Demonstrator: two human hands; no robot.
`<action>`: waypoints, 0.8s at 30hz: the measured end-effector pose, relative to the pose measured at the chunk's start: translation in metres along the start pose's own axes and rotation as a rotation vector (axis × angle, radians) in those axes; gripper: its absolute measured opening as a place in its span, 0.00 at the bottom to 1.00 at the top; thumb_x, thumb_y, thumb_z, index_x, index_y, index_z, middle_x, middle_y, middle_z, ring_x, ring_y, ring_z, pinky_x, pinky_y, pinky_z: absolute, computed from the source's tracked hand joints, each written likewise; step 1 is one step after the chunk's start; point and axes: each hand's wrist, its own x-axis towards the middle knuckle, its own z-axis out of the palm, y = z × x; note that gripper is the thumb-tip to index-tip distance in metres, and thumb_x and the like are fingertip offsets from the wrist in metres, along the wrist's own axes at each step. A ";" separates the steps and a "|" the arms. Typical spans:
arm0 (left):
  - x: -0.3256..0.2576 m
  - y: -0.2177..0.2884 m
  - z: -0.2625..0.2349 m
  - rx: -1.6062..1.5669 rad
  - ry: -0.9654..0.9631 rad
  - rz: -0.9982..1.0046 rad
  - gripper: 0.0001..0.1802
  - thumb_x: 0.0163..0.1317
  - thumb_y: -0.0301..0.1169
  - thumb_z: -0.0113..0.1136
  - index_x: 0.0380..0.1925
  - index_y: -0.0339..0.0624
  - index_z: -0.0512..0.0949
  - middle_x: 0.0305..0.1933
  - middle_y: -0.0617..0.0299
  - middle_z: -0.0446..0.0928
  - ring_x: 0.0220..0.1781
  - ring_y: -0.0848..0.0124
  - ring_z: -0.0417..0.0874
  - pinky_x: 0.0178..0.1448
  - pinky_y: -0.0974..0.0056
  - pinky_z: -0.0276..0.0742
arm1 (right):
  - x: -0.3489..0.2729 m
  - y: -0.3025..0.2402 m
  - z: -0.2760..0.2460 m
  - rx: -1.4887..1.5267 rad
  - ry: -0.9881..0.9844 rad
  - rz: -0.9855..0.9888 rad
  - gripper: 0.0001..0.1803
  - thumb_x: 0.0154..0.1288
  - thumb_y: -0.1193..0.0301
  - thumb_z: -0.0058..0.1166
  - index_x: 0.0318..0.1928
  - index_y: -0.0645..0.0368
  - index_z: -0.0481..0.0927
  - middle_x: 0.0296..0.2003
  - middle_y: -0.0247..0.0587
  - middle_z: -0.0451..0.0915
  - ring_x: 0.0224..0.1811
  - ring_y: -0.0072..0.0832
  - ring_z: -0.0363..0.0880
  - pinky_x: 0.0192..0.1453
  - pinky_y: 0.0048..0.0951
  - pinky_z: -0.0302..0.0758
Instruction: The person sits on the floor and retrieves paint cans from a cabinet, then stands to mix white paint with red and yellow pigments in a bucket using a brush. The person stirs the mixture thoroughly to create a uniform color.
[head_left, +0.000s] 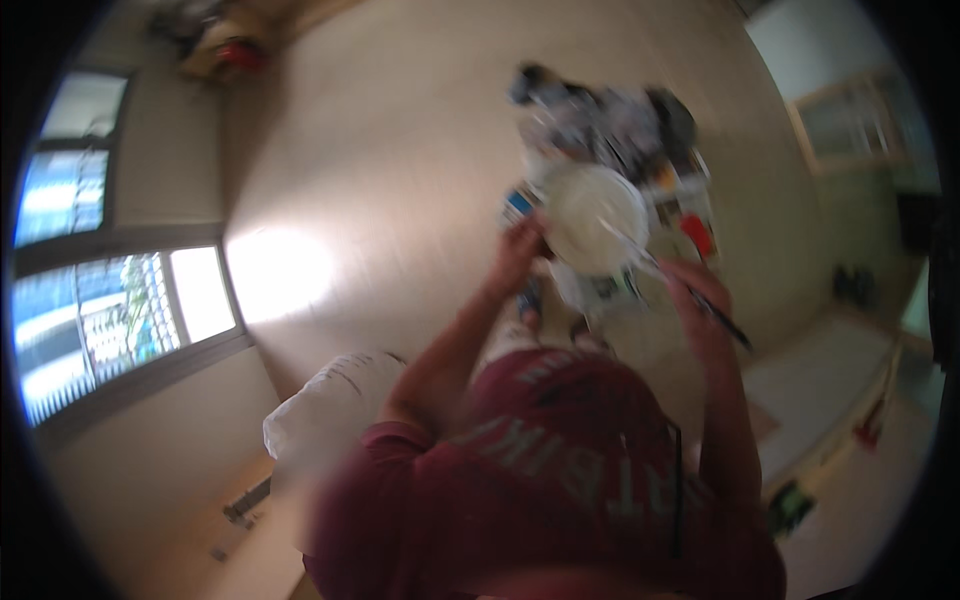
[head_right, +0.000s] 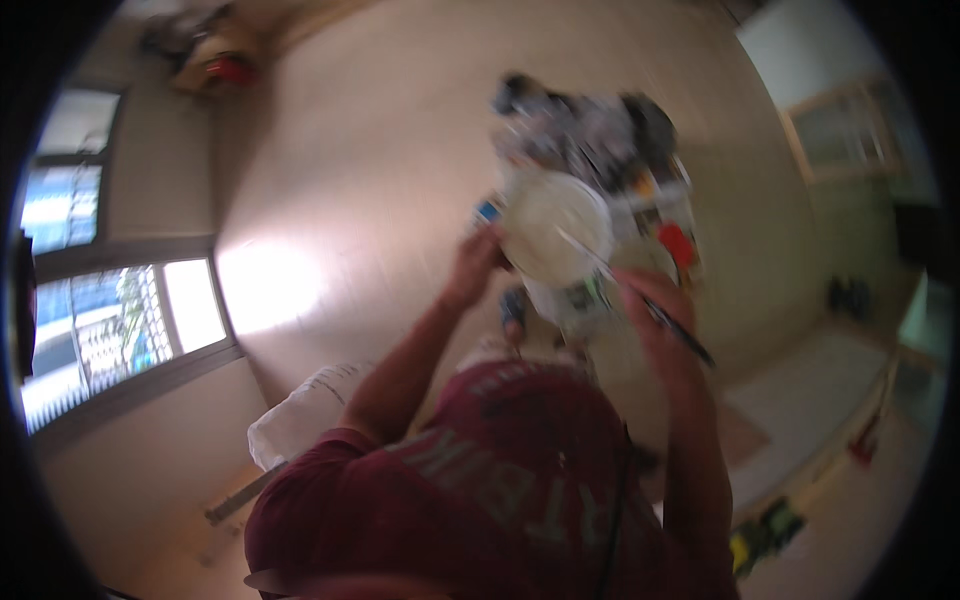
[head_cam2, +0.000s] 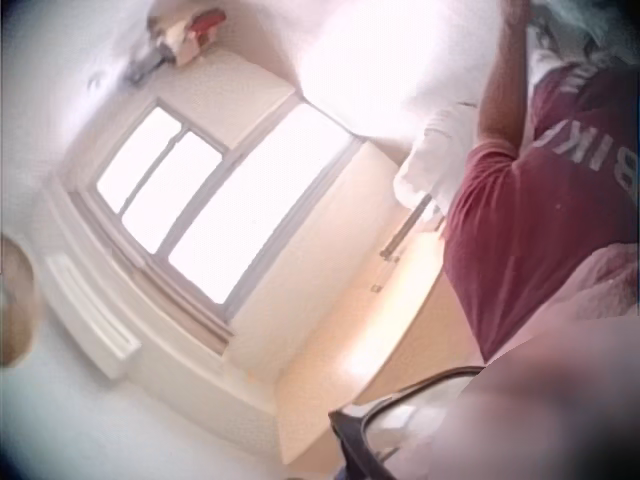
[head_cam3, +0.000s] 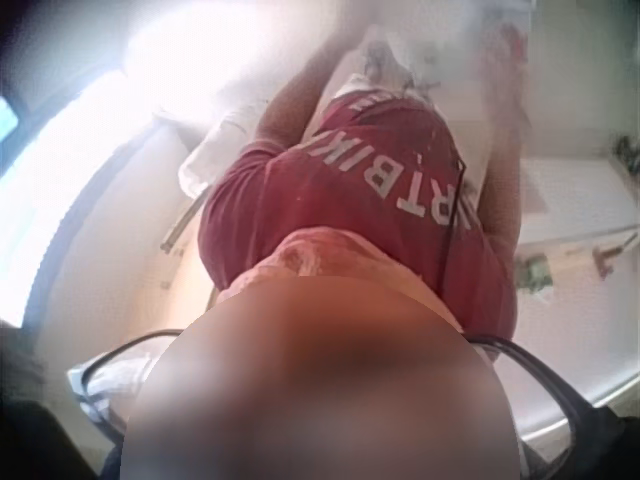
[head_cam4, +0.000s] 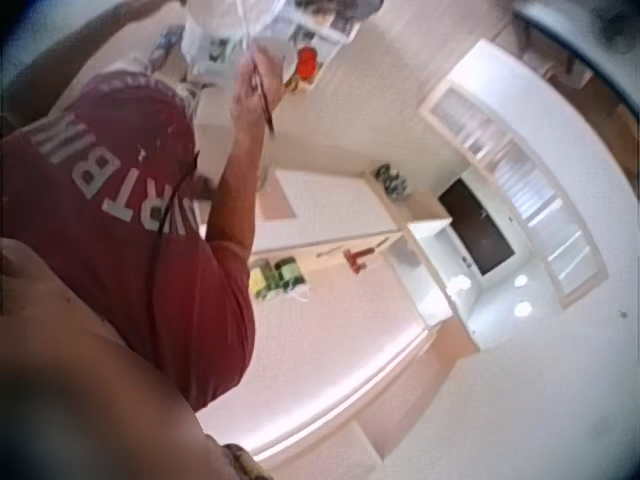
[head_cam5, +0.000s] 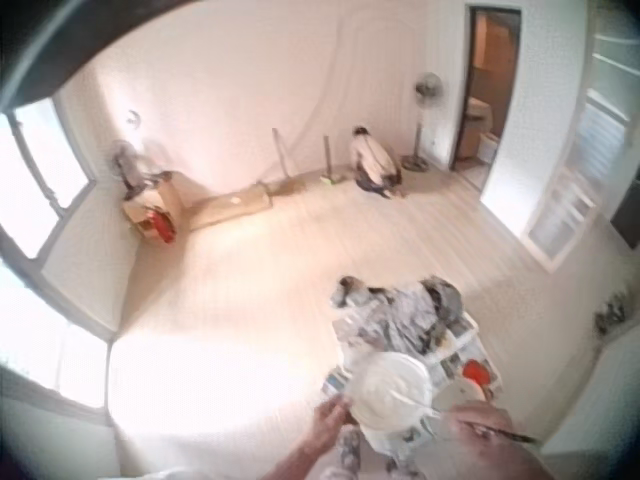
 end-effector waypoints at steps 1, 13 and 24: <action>0.000 -0.019 -0.008 -0.004 -0.005 -0.023 0.25 0.83 0.49 0.54 0.59 0.38 0.81 0.43 0.61 0.86 0.41 0.70 0.87 0.47 0.61 0.85 | -0.006 0.010 0.009 0.026 0.003 0.004 0.11 0.77 0.75 0.60 0.54 0.65 0.87 0.49 0.46 0.88 0.50 0.34 0.87 0.57 0.34 0.82; 0.041 -0.163 -0.034 -0.128 0.197 -0.329 0.19 0.84 0.38 0.52 0.61 0.35 0.77 0.48 0.55 0.84 0.42 0.65 0.88 0.51 0.60 0.88 | -0.061 0.133 0.116 0.058 0.239 0.229 0.18 0.73 0.75 0.62 0.61 0.58 0.85 0.50 0.48 0.89 0.51 0.39 0.89 0.56 0.37 0.84; 0.071 -0.166 -0.032 0.111 0.154 -0.422 0.23 0.84 0.38 0.51 0.67 0.32 0.73 0.62 0.48 0.79 0.51 0.62 0.89 0.55 0.60 0.89 | -0.069 0.160 0.176 -0.093 0.260 0.080 0.22 0.73 0.74 0.60 0.66 0.58 0.81 0.55 0.50 0.84 0.53 0.49 0.85 0.58 0.43 0.83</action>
